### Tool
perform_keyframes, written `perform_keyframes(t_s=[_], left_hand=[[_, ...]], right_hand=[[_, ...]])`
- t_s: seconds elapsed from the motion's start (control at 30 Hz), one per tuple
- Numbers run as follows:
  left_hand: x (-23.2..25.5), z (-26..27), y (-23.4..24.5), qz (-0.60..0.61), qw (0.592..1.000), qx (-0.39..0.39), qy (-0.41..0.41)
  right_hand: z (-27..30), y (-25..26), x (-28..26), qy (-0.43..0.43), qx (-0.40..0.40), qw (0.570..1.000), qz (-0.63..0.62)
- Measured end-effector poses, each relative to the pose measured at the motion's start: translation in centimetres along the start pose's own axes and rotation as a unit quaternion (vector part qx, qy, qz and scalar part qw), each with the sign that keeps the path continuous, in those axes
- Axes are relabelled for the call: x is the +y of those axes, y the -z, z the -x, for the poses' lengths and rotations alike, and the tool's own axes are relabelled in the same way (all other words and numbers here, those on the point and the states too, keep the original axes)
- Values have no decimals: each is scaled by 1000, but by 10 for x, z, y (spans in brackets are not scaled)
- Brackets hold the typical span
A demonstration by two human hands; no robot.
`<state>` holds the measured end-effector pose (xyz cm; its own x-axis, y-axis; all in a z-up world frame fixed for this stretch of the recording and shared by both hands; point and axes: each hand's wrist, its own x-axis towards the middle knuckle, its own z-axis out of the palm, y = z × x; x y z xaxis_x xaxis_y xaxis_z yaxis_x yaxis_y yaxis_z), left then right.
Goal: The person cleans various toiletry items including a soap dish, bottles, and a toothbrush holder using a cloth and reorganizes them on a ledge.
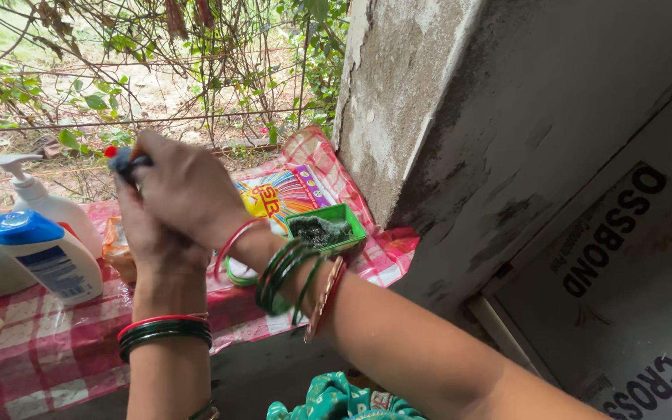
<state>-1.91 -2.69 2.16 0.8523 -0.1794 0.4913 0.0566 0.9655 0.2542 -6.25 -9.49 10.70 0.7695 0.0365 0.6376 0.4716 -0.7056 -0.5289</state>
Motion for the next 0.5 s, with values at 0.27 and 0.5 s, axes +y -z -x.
perform_keyframes(t_s=[0.27,0.5], left_hand=[[-5,1,-14,-66,980,190,2],[2,4,33,-65,990,116,45]], right_hand=[[-3,-5,20,-9,0,1000,2],[45,11,-26,72,-16,996,-60]])
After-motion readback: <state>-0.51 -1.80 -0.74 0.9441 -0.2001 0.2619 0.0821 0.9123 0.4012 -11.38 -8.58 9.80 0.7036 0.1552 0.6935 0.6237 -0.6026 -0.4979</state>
